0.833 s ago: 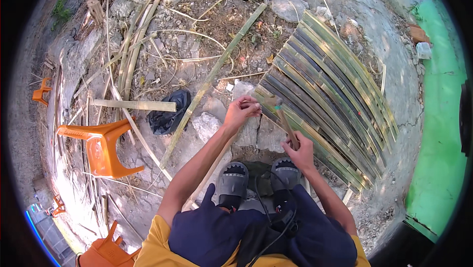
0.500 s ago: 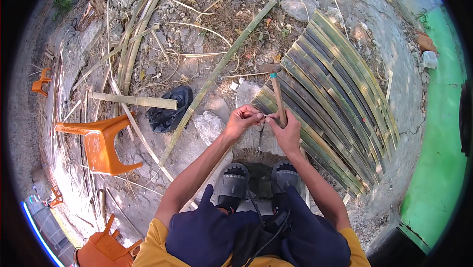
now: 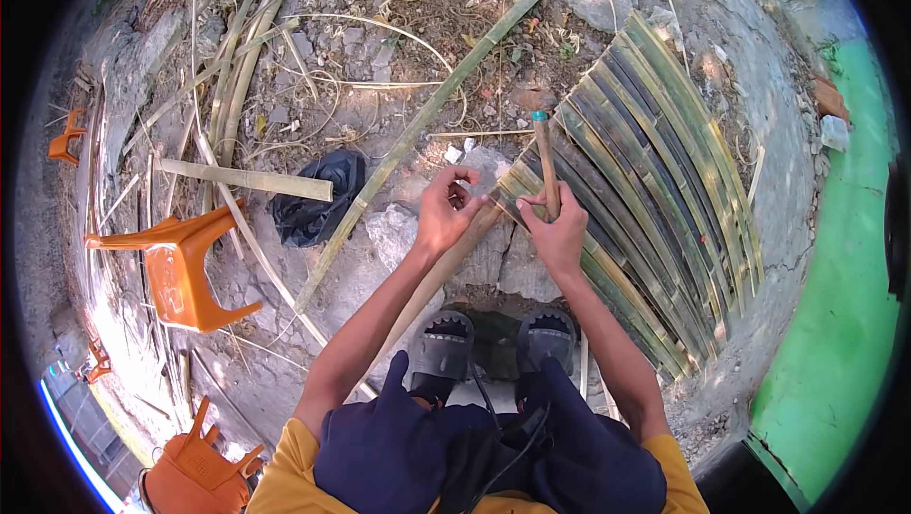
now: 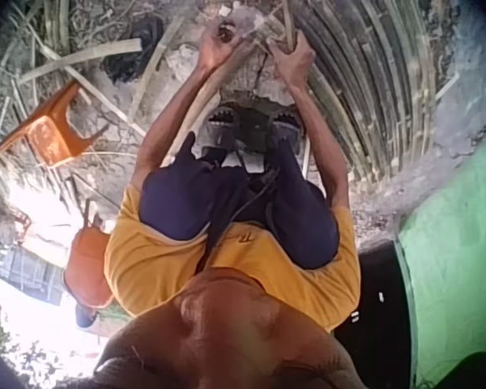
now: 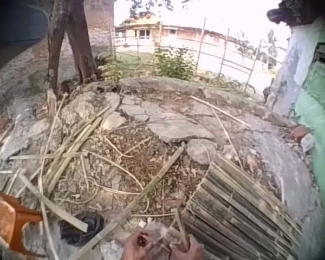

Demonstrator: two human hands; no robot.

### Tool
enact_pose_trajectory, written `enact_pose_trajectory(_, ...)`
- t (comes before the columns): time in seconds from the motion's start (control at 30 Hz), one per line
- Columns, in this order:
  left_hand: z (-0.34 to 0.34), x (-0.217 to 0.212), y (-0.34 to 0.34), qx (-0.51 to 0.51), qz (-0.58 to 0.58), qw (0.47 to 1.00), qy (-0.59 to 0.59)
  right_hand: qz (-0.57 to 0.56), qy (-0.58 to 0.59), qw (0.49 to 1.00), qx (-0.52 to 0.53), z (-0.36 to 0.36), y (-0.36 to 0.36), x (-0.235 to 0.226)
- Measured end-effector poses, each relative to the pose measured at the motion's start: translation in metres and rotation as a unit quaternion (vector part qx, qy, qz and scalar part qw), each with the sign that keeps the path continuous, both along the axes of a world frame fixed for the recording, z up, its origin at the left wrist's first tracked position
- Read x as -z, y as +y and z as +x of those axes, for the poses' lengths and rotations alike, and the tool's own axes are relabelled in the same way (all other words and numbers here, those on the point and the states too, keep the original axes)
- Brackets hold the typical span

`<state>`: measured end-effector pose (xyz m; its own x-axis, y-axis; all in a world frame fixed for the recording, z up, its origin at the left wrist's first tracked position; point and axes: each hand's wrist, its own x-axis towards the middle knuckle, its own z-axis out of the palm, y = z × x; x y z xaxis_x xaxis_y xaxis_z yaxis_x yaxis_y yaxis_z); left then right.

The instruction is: The person constructs a bamboo slatted panel by trimming bamboo strips, arranging the slats side by side across a bamboo support frame, and fastening them in place using a hammer.

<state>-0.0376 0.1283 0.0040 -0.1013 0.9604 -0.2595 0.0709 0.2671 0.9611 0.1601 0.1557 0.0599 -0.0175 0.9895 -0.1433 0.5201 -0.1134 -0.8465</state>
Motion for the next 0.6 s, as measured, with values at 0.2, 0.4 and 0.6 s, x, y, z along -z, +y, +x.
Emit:
enact_pose_trajectory(0.2, -0.011, 0.004, -0.002, -0.005, 0.073, 0.991, 0.116, 0.046, -0.010, 0.997, -0.060, -0.008, 0.009, 0.010)
enact_pose_trajectory(0.4, 0.000, 0.012, -0.007, 0.015, 0.138, 0.982, 0.130, 0.096, -0.076, 0.985, -0.120, -0.015, 0.007, 0.016)
enact_pose_trajectory(0.6, 0.001, 0.018, -0.008, 0.052, 0.160, 0.977, 0.134, 0.088, -0.097, 0.983, -0.126, -0.011, 0.006, 0.012)
